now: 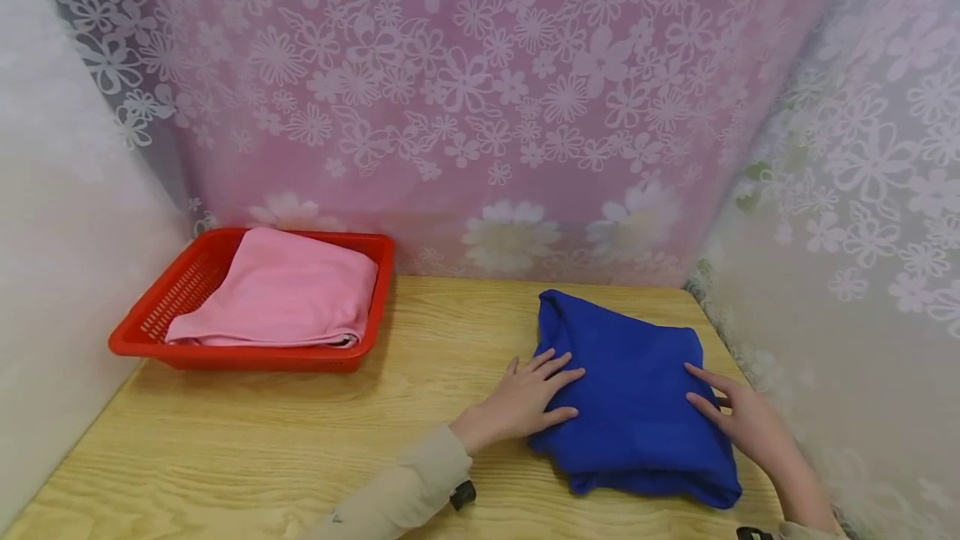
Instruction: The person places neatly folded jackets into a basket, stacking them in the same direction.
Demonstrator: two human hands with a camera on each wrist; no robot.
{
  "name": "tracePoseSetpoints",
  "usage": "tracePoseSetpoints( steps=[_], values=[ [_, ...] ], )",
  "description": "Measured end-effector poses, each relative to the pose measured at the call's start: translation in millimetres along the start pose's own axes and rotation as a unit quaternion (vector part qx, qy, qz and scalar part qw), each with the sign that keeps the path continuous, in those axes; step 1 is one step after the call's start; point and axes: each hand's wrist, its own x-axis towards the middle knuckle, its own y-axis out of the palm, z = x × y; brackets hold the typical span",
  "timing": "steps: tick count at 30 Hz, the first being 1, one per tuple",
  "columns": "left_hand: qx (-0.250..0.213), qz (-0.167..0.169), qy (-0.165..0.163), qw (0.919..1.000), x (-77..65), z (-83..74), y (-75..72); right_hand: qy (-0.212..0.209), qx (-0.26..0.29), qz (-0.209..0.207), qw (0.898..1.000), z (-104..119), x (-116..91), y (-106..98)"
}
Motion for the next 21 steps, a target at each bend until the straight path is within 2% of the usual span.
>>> tracePoseSetpoints(
  steps=[11,18,21],
  values=[
    [-0.007,-0.006,-0.008,0.9999,-20.0,19.7,-12.2,-0.019,-0.013,-0.028,0.999,21,9,14],
    [-0.019,-0.003,-0.023,0.9996,-32.0,31.2,-18.4,-0.016,0.009,-0.013,1.0,38,14,21],
    [-0.027,-0.004,-0.028,0.9992,-37.3,35.8,-20.8,-0.016,0.004,-0.021,1.0,44,16,25]
  ],
)
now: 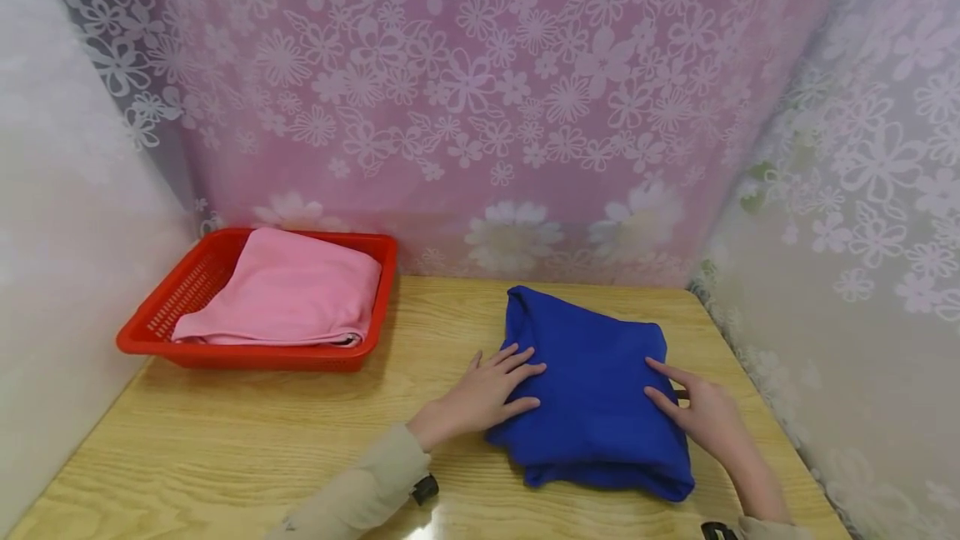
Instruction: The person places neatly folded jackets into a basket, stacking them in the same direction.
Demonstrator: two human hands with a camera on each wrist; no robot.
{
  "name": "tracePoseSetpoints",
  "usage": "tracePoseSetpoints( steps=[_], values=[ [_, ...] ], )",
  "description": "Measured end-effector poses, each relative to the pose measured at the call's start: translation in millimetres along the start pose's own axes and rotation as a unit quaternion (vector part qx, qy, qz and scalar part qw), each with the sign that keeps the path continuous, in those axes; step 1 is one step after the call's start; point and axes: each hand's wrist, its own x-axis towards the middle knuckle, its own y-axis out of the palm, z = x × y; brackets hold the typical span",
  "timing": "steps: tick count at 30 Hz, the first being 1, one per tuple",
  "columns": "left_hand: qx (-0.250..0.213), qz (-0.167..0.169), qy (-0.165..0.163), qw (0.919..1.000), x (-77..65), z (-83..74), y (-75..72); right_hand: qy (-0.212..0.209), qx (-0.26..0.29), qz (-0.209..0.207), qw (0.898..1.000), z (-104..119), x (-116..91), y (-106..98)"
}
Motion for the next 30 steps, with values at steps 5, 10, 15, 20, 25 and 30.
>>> tracePoseSetpoints(
  steps=[5,10,15,20,25,30],
  values=[
    [-0.009,-0.007,-0.005,0.9999,-9.9,8.7,-4.6,-0.012,-0.003,-0.017,1.0,12,3,7],
    [-0.019,-0.018,-0.01,0.9996,-18.1,19.2,-7.1,-0.025,-0.002,-0.025,0.999,25,7,12],
    [-0.022,-0.025,-0.019,0.9993,-27.1,30.2,-9.9,-0.032,0.002,-0.031,0.999,39,11,18],
    [-0.029,-0.028,-0.031,0.9987,-36.5,37.8,-16.5,-0.038,0.001,-0.043,0.998,52,15,27],
    [-0.043,-0.03,-0.045,0.9976,-46.6,44.4,-24.7,-0.056,-0.003,-0.061,0.997,65,17,36],
    [-0.041,-0.037,-0.059,0.9967,-57.3,53.6,-28.8,-0.075,0.002,-0.068,0.995,82,19,42]
  ],
)
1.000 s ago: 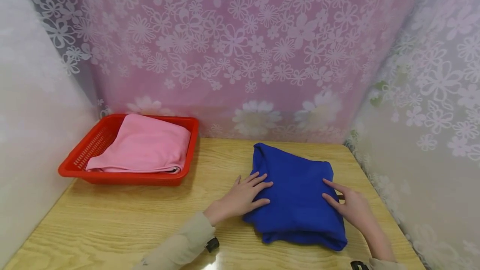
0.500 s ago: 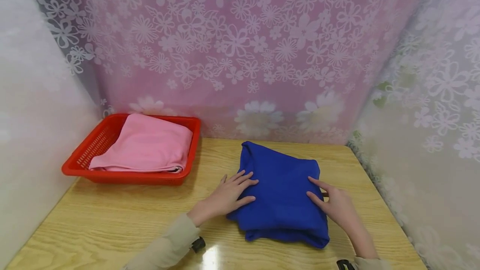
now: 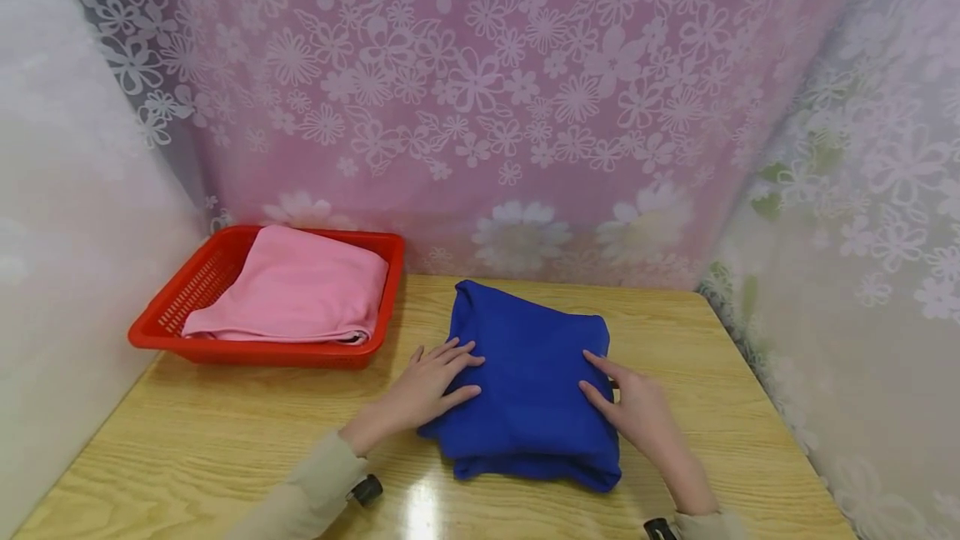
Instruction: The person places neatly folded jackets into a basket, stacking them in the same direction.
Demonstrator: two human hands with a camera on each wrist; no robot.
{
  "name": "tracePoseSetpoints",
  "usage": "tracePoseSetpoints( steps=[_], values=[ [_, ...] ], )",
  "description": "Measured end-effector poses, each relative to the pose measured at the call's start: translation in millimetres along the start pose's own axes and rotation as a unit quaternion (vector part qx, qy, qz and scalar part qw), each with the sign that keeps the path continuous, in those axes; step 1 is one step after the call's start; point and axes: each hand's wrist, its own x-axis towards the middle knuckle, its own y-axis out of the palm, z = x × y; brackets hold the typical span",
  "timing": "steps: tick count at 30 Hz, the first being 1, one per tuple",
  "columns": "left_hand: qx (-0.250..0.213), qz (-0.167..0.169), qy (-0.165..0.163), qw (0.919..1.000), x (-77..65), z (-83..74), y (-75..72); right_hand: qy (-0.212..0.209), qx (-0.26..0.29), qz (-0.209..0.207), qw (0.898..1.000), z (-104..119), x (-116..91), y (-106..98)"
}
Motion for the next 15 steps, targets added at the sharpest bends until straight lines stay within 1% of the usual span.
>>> tracePoseSetpoints(
  steps=[7,12,15],
  values=[
    [-0.004,-0.017,-0.013,0.9998,-12.6,12.4,-5.6,-0.019,0.0,0.002,1.0,18,6,7],
    [-0.007,-0.02,-0.019,0.9996,-22.5,17.1,-10.1,-0.041,0.002,-0.001,0.999,27,8,12],
    [-0.008,-0.02,-0.02,0.9996,-27.8,18.5,-13.2,-0.047,0.009,0.002,0.999,30,9,15]
  ],
)
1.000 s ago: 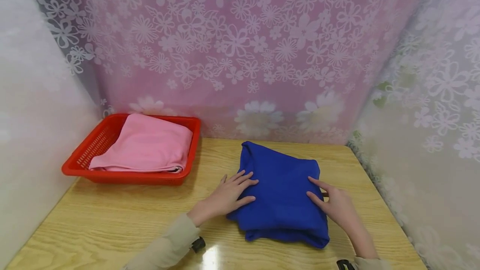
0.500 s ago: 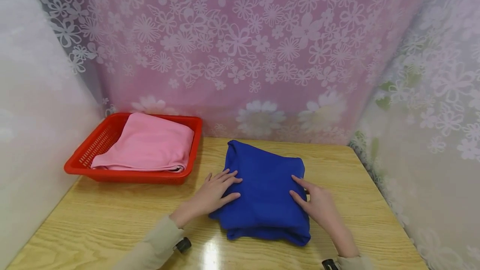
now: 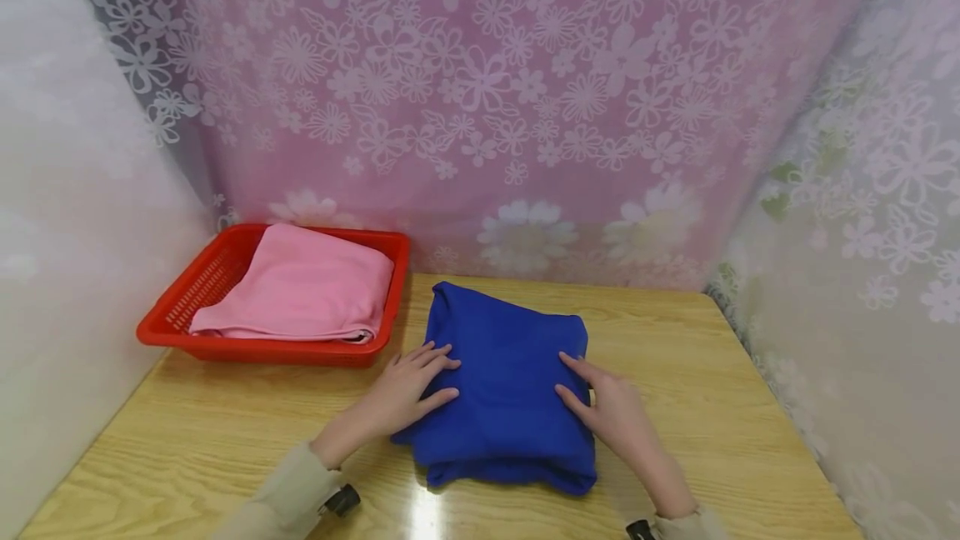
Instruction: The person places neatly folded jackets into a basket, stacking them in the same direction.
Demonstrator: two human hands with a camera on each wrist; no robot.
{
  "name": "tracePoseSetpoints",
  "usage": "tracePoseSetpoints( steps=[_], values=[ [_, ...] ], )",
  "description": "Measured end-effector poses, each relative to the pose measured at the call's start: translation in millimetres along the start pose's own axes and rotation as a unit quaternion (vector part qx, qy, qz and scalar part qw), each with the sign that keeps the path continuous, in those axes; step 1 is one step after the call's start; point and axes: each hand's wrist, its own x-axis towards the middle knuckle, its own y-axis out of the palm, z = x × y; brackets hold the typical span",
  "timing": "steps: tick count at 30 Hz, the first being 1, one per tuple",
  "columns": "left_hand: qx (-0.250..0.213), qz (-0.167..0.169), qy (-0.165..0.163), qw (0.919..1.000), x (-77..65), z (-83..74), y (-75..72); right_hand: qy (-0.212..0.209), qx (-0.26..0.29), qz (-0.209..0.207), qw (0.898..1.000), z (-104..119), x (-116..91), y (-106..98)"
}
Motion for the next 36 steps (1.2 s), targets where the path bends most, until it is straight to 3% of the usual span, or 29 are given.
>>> tracePoseSetpoints(
  steps=[10,16,19,24,28,32,36],
  values=[
    [-0.018,-0.012,-0.005,0.9998,-6.4,6.3,-5.5,-0.007,0.026,0.012,1.0,1,0,2],
    [-0.036,-0.057,-0.013,0.9976,-7.9,18.7,-0.7,0.011,0.069,0.038,0.997,-7,-3,0],
    [-0.058,-0.076,-0.027,0.995,-9.4,24.5,0.2,0.024,0.092,0.048,0.994,-11,-5,-1],
    [-0.125,-0.07,-0.063,0.9877,-12.3,32.1,-0.2,0.058,0.133,0.074,0.987,-16,-8,-1],
    [-0.186,-0.056,-0.089,0.9769,-13.4,37.3,0.9,0.099,0.214,0.119,0.964,-21,-10,0],
    [-0.237,-0.052,-0.101,0.9649,-11.6,39.8,2.8,0.128,0.32,0.164,0.924,-24,-10,5],
    [-0.294,-0.033,-0.096,0.9504,-7.1,39.7,4.3,0.159,0.394,0.177,0.888,-26,-10,10]
  ],
)
